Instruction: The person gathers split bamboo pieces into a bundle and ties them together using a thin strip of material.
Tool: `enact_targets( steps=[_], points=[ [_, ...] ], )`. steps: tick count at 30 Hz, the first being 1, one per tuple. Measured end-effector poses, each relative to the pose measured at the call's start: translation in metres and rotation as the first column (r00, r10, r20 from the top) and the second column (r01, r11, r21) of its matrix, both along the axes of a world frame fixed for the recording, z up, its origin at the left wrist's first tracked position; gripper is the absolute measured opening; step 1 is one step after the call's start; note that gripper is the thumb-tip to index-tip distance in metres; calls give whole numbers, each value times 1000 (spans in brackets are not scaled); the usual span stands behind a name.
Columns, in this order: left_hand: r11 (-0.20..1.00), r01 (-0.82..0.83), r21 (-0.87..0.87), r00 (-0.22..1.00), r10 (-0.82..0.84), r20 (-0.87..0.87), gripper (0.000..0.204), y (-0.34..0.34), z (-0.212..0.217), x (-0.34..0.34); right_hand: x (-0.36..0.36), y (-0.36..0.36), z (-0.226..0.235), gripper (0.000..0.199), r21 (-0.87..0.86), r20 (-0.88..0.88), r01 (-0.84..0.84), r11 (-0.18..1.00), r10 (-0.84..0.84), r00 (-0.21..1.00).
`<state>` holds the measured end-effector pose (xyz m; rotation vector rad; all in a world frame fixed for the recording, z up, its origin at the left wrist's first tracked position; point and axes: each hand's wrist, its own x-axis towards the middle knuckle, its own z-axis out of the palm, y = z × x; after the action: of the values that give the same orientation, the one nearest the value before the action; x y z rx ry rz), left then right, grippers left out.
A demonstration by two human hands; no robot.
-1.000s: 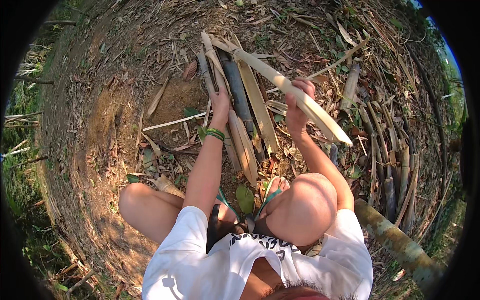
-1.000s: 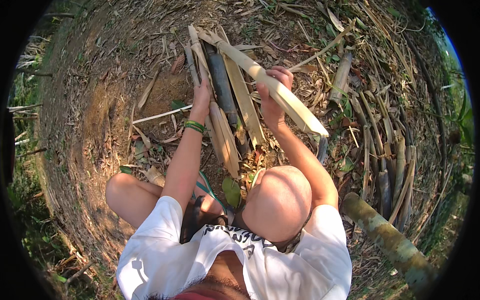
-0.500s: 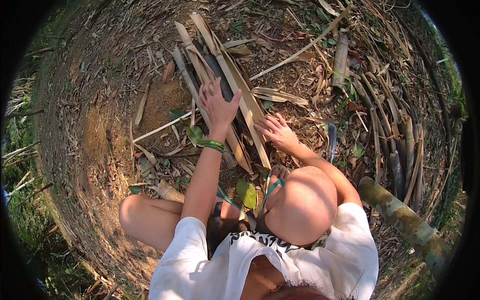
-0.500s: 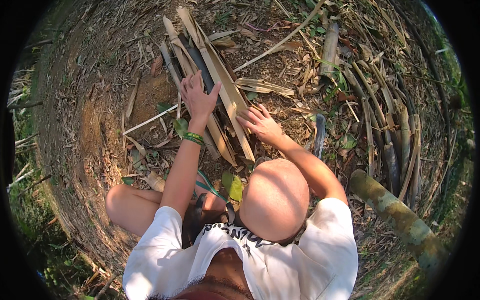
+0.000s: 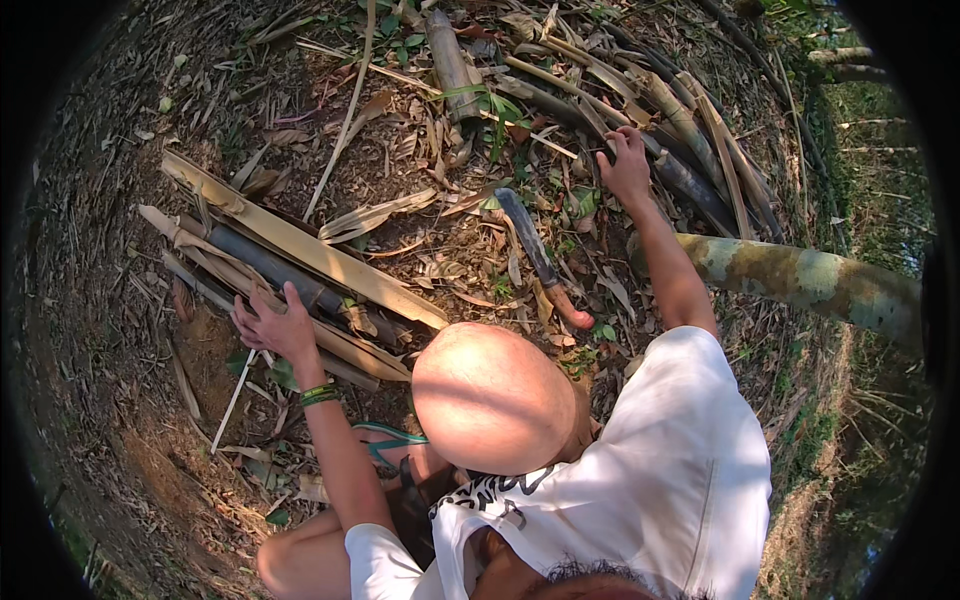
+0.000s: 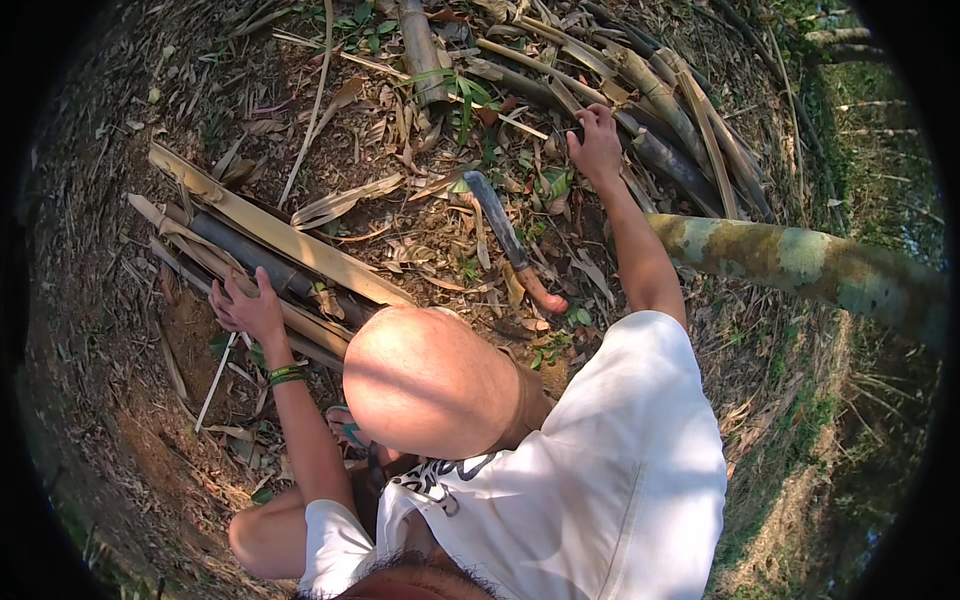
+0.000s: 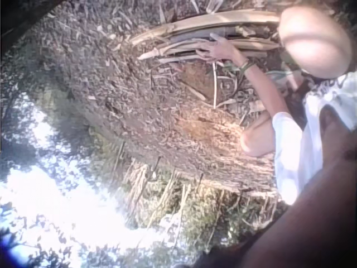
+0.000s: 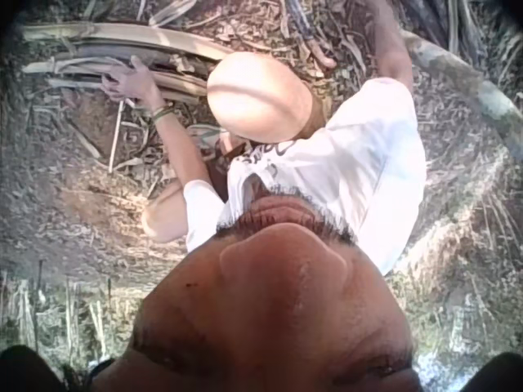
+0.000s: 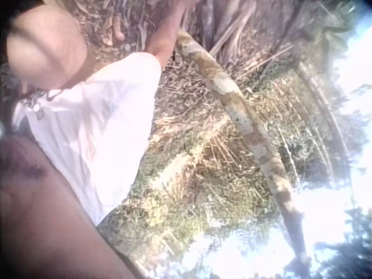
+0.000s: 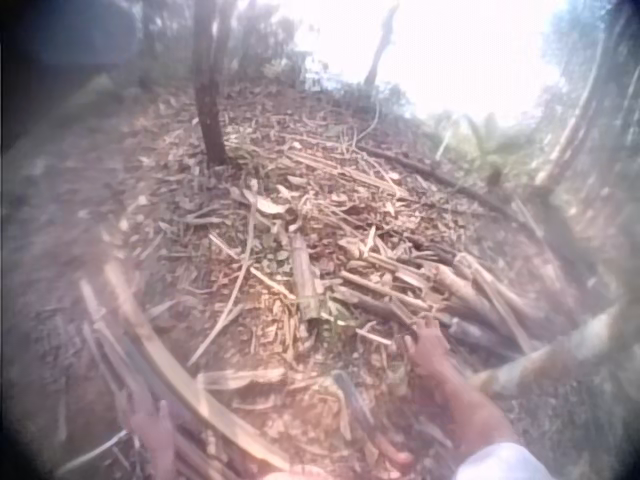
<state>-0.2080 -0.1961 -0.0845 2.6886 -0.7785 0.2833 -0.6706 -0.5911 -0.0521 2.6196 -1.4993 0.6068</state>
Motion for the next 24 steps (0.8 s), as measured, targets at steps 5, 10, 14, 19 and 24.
enact_targets(
  steps=[5,10,14,19,24],
  points=[
    [994,-3,-106,1000,1,-22,57,8,3,9,-32,7,-12,26,103,13,130,986,-132,991],
    [984,9,-176,999,-16,-38,52,14,11,11,-52,20,-32,25,-51,-102,212,976,-216,971],
    [977,48,-208,999,-50,-3,48,14,14,7,-97,8,-64,66,-37,-414,577,816,-538,735],
    [954,97,-285,994,-105,-10,47,17,25,8,-87,-13,-45,57,259,-460,397,881,-248,852],
    [831,89,-549,978,-177,-110,45,1,56,-5,83,-5,56,42,179,188,-324,929,291,938]
  ],
)
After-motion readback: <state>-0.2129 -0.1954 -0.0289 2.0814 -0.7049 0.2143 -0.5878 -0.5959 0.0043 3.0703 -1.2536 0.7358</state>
